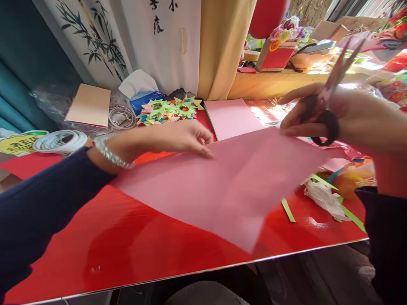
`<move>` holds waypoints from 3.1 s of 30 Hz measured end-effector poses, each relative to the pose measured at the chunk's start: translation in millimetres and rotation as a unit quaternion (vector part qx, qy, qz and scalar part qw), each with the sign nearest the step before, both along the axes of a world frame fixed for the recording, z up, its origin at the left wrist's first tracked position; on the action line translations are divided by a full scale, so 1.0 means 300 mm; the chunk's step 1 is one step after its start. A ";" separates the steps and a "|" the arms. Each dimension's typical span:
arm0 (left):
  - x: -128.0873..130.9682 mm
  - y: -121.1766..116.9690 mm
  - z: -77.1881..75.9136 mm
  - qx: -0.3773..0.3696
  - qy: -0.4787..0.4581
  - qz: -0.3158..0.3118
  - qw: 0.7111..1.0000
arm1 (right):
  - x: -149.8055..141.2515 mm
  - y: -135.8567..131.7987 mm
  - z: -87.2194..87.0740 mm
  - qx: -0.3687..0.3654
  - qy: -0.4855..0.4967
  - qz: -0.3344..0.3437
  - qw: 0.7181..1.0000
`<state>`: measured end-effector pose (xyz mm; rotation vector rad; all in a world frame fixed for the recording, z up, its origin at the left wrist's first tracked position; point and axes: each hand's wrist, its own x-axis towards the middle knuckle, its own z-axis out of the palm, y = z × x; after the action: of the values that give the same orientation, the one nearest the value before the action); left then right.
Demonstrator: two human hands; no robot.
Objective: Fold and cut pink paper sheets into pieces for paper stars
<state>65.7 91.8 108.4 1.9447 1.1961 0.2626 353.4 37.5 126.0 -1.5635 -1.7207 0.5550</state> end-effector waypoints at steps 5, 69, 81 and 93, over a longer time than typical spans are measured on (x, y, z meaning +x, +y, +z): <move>-0.124 -0.063 -0.208 -0.089 -0.147 0.119 0.978 | -0.049 -0.002 -0.176 0.000 0.156 -0.044 0.987; -0.251 -0.194 -0.212 -0.084 -0.349 0.356 0.863 | -0.301 -0.196 -0.381 -0.337 0.150 0.243 0.897; -0.237 -0.218 -0.216 -0.137 -0.335 0.350 0.864 | -0.325 -0.199 -0.364 -0.356 0.194 0.213 0.889; -0.247 -0.211 -0.234 -0.127 -0.312 0.331 0.882 | -0.340 -0.202 -0.360 -0.349 0.186 0.215 0.893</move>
<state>-8.2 28.5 38.2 1.0297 1.3125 0.9564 251.4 -23.0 17.9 -1.3669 -1.6411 1.7369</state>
